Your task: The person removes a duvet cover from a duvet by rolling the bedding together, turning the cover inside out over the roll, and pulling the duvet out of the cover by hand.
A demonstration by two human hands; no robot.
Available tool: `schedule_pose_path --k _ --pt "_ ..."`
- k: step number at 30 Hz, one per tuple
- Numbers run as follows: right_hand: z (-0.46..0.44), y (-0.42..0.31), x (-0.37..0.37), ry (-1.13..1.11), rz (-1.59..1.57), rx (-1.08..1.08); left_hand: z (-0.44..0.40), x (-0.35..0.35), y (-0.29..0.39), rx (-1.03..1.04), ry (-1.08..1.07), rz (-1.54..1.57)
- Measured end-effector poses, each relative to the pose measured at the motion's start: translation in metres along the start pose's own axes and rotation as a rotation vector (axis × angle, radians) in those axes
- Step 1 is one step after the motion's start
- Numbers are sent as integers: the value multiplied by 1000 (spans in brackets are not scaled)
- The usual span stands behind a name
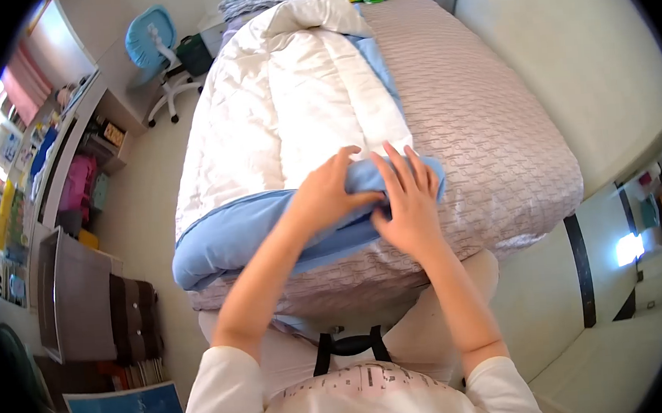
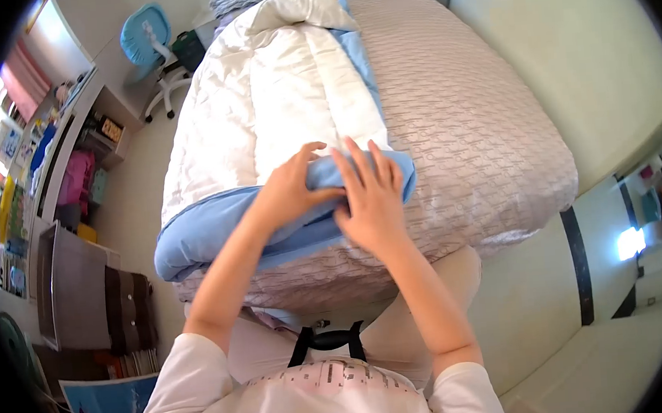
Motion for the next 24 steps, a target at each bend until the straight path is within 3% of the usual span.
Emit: schedule_pose_path --k 2,4,8,12,14,16,17,19,20,21,22,24 --pt "29 46 38 -124 84 50 38 1 -3 30 151 -202" --pt "44 66 38 -77 -6 69 86 -14 -13 9 266 -453" --pt "62 78 37 -3 -131 23 157 -64 -97 -233 576 -823" --pt "51 80 33 -87 -205 -19 176 -123 -144 -248 659 -735" --pt "49 107 34 -99 -161 17 160 -147 -147 -314 279 -463" --pt "36 120 25 -113 -114 59 134 -186 -130 -333 107 -405" --pt "15 120 8 -139 -271 182 124 -208 -116 -339 115 -403" --pt "-1 136 -14 -169 -428 299 108 -236 -99 -462 -138 -230" --pt "3 153 -21 -319 -707 345 103 -237 -110 -467 -140 -228" --pt "8 163 -24 -467 -984 389 98 -230 -127 -472 -360 -147" --pt "12 169 -21 -468 -982 391 97 -220 -138 -470 -578 -64" --pt "39 186 3 -815 -768 769 101 -182 -156 -585 -631 -127"
Point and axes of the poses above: each hand's wrist, its own z-axis away from the middle knuckle, its own x-axis out of the palm, y = z × x, the point moved 2 cm from there along -z, towards the middle knuckle, and after that the axes turned 15 degrees about -x, right-handed, at the moved point
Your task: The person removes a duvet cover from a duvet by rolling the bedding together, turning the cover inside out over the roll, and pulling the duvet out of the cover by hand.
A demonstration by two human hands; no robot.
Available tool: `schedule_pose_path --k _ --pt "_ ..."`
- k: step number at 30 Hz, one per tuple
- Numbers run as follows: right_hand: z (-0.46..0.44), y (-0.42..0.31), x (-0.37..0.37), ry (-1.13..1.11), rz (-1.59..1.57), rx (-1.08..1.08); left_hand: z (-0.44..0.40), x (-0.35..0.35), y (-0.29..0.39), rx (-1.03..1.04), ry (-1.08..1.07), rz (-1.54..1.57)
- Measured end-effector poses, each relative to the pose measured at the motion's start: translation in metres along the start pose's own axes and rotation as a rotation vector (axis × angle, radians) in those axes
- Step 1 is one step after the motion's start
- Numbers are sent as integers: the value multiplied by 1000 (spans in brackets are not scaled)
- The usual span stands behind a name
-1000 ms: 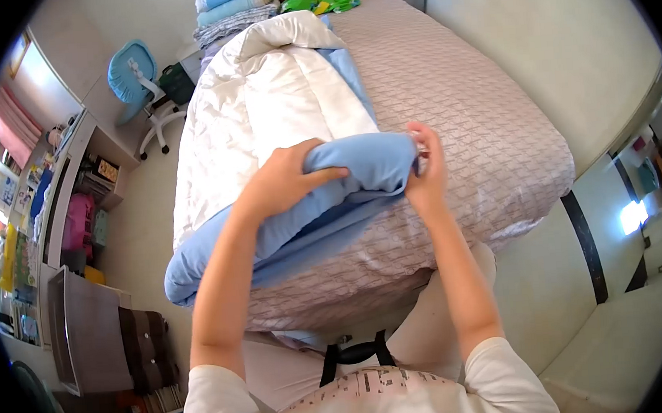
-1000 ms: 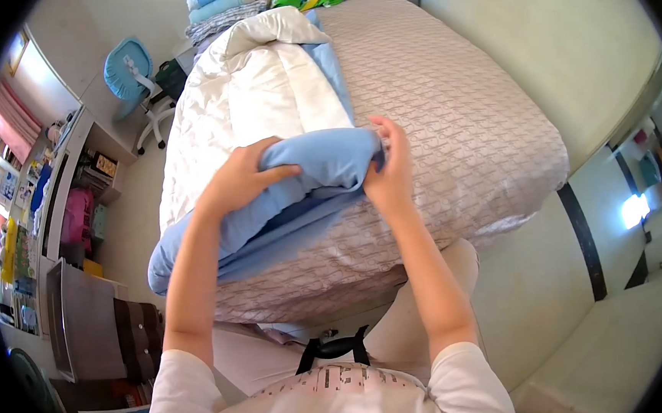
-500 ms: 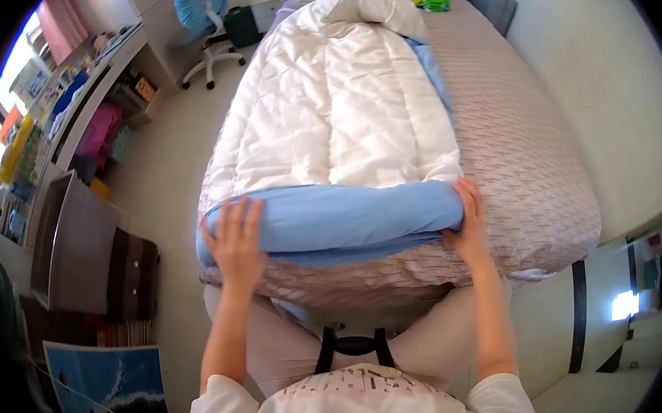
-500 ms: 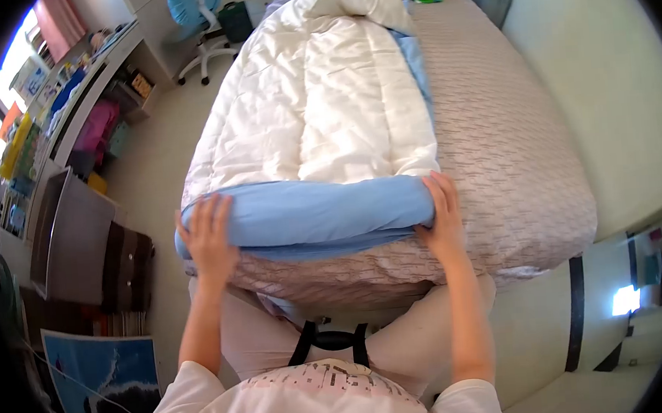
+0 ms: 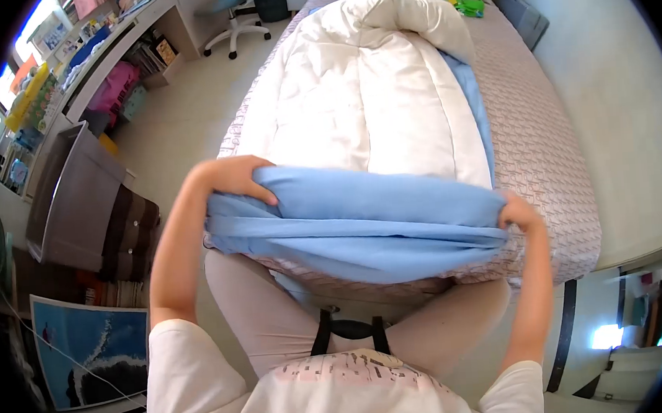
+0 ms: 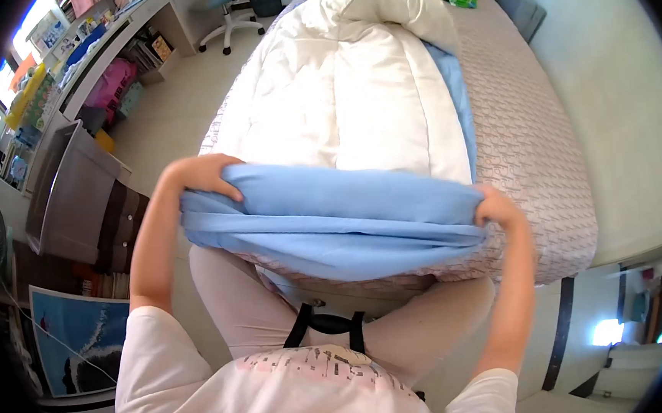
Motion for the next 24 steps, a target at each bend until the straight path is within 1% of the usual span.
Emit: schedule_pose_path --k 1,2,3,4,5,6,7,8,10,11,12,13,14,15,17,18,19,20,21,22,23,24 --pt "-5 13 15 98 100 68 -6 19 -2 -12 131 -7" --pt "5 10 31 99 102 72 -6 34 -2 -24 262 -14" --pt "18 0 42 331 210 -163 12 39 6 -70 306 23" --pt "30 -13 53 559 313 -400 27 47 14 -71 305 24" --pt "37 -26 68 550 312 -393 43 55 22 -106 542 12" --pt "47 -44 82 753 639 -498 56 68 26 -143 779 -2" --pt "55 -57 95 952 971 -604 60 87 28 86 1201 -136" --pt "58 -58 104 947 967 -607 57 106 24 80 1200 -137" --pt "59 -64 129 601 1120 -826 62 140 22 210 1489 -220" --pt "59 -74 140 593 1113 -837 62 152 25 166 1458 -406" --pt "59 -90 153 469 1085 -832 64 154 30 149 1459 -409" --pt "60 -99 161 344 1056 -826 69 155 32 64 1399 -262" --pt "61 -101 159 334 1050 -841 75 153 31 -19 1338 -115" --pt "62 -98 152 325 1014 -771 84 151 31 -36 1343 -116" --pt "69 -85 139 302 928 -648 101 149 29 -108 1194 0" --pt "71 -78 137 288 926 -661 106 150 27 -142 1122 60" --pt "72 -70 136 313 982 -642 105 154 13 -142 1028 90" --pt "72 -65 135 341 1035 -622 102 156 1 -158 1032 91" --pt "72 -62 135 339 1094 -569 98 156 -14 -188 1057 271" --pt "71 -56 133 333 1089 -578 94 156 -28 -215 1077 452" --pt "71 -50 129 398 1018 -611 91 156 -41 -226 1082 452" --pt "71 -46 125 463 950 -642 84 159 -52 -201 899 584"
Point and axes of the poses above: each hand's wrist, its own z-axis away from the middle knuckle, its own x-axis out of the palm, y = z × x, the point moved 2 cm from there along -z, towards the middle knuckle, and after that the axes turned 15 degrees about -x, right-handed, at the moved point
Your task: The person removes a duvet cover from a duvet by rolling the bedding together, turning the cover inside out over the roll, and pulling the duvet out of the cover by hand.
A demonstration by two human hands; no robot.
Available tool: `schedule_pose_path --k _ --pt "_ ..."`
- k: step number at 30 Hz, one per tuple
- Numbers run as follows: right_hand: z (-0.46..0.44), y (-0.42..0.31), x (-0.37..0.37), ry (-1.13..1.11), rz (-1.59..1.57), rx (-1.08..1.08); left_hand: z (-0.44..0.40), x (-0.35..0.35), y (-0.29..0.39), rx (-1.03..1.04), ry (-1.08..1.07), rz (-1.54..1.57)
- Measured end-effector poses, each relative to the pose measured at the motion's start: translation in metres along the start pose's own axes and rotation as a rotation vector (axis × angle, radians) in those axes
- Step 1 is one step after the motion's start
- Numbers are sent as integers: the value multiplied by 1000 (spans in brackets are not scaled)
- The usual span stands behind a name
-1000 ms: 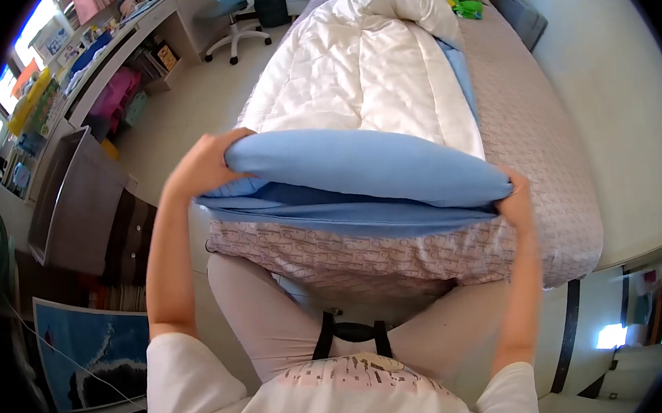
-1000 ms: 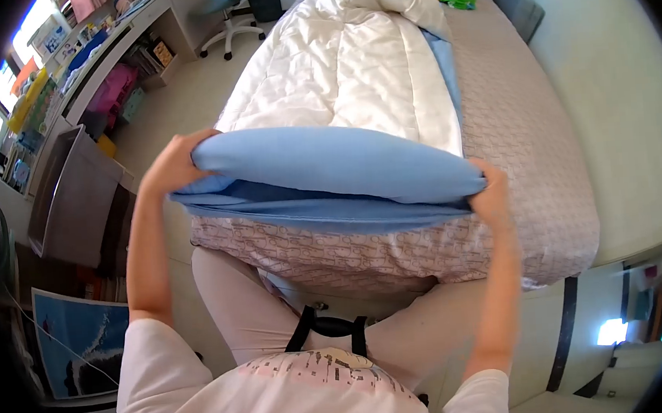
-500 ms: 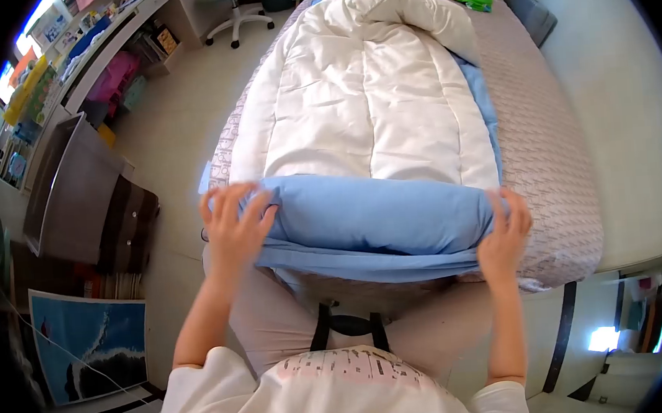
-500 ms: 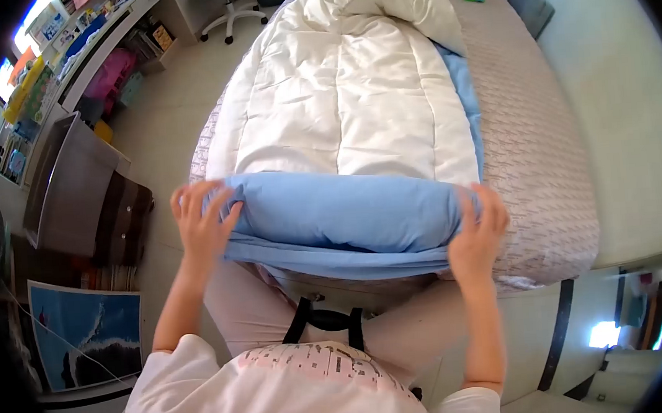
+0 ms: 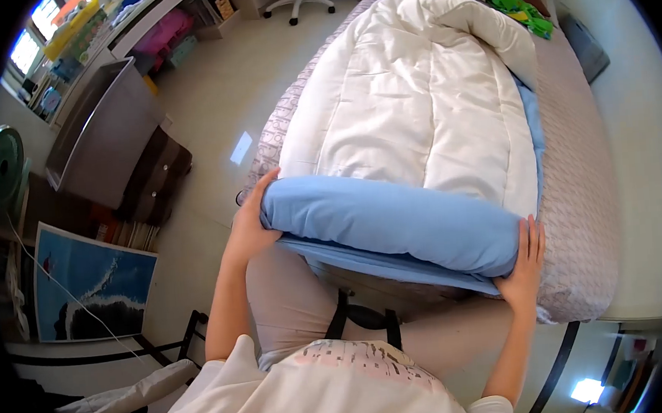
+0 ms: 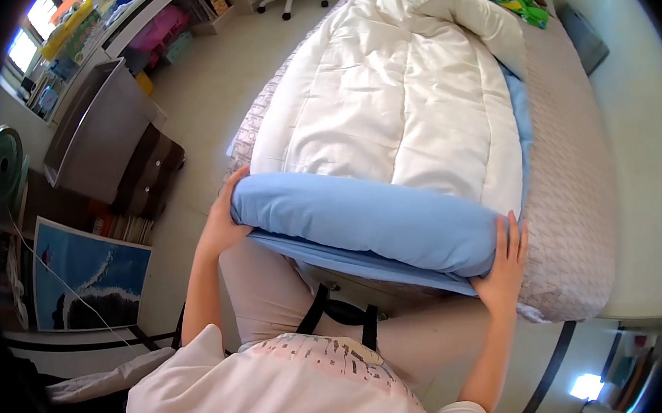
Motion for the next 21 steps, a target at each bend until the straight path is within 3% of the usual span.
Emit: schedule_pose_path --k 1,4,8,10,12,13,14,16,17,18,19,20,21 --pt "1 1 -1 0 -1 -15 -6 3 -11 -76 -179 94" --pt "3 1 1 -40 -121 46 -18 -1 -37 67 -305 289" --pt "2 8 -4 -48 -264 84 -42 -12 -57 109 -437 414" --pt "5 23 -4 -65 -316 106 -55 -14 -47 84 -852 1035" --pt "17 47 1 92 -469 218 -76 -5 -48 188 -930 1078" --pt "28 58 13 331 -580 287 -86 0 -47 181 -958 1154" --pt "28 58 21 337 -571 287 -93 7 -43 174 -988 1230" --pt "36 54 33 709 -979 338 -81 13 -26 185 -924 1226" --pt "52 63 52 722 -958 356 -65 13 -23 7 -585 1269" --pt "74 76 76 567 -721 477 -49 18 -26 -169 -253 1277" --pt "96 85 83 406 -482 599 -46 26 -51 -172 -175 1164" --pt "88 60 62 409 -450 530 -43 31 -81 -174 -105 1050" --pt "68 25 42 404 -416 464 -21 26 -87 -319 -17 852"
Point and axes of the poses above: each hand's wrist, its own z-axis away from the middle knuckle, its own x-axis out of the palm, y = z × x, the point moved 2 cm from there along -z, towards the middle knuckle, and after that the axes turned 15 degrees about -x, right-handed, at the moved point
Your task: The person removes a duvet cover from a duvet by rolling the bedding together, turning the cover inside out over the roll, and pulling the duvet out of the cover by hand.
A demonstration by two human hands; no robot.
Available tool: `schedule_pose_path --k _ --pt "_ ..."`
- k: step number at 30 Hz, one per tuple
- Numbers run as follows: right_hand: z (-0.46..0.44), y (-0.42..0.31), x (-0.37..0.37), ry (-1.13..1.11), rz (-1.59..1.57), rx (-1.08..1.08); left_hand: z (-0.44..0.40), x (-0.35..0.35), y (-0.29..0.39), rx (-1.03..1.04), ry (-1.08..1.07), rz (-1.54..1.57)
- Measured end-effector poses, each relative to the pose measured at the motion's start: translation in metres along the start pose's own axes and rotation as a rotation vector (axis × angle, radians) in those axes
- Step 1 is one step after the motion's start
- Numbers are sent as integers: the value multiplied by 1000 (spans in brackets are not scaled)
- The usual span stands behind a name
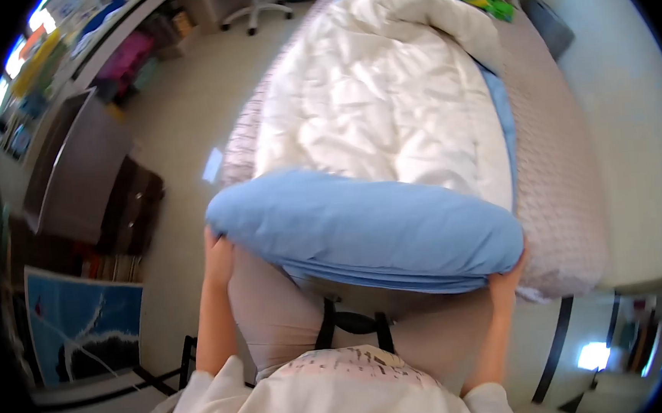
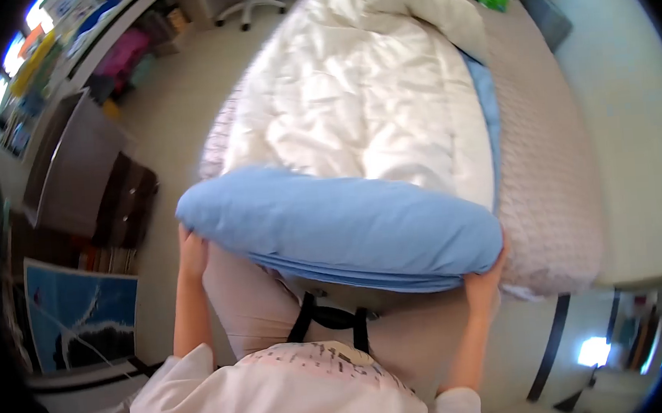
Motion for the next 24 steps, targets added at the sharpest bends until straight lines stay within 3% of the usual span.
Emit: schedule_pose_path --k 2,3,4,5,7,9,11,13,14,15,16,17,18,20,21,23,24 --pt "23 -6 2 66 -118 190 34 -10 -12 155 29 -409" --pt "32 2 3 92 -86 218 40 -17 -23 58 20 -422" --pt "37 9 6 33 -51 2 45 -19 -33 -37 17 -435" --pt "40 10 6 -36 -19 -213 57 -14 -29 -216 -92 -24" --pt "33 1 0 -80 -36 -170 45 -46 -45 -93 -328 41" --pt "15 -11 -12 -126 -73 -139 22 -62 -43 -5 -420 -17" --pt "-5 -21 -24 -310 -78 -66 -13 -91 -45 96 -506 -63" --pt "11 32 -19 -303 -135 -94 -65 -130 -69 -362 -390 101" --pt "23 61 -9 -188 -468 84 -79 -139 -74 -363 -394 101" --pt "28 75 -4 -67 -797 263 -91 -146 -77 -316 -397 -5" --pt "30 65 4 -65 -797 262 -98 -148 -78 -268 -398 -113" --pt "35 56 20 88 -800 318 -106 -150 -78 -218 -400 -222" --pt "38 50 27 239 -800 375 -76 -115 -60 -86 -436 -106" --pt "36 50 25 199 -823 375 -4 -30 -14 174 -544 130" --pt "37 49 24 163 -845 378 22 -7 -1 166 -545 121" --pt "40 47 17 97 -883 385 48 16 16 193 -204 68" --pt "39 48 14 64 -900 383 42 1 12 186 -211 63"
Point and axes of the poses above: each hand's wrist, its own z-axis away from the middle knuckle, its own x-axis out of the palm, y = z × x, the point moved 2 cm from there along -z, towards the middle knuckle, and after that the axes turned 15 degrees about -x, right-handed, at the moved point
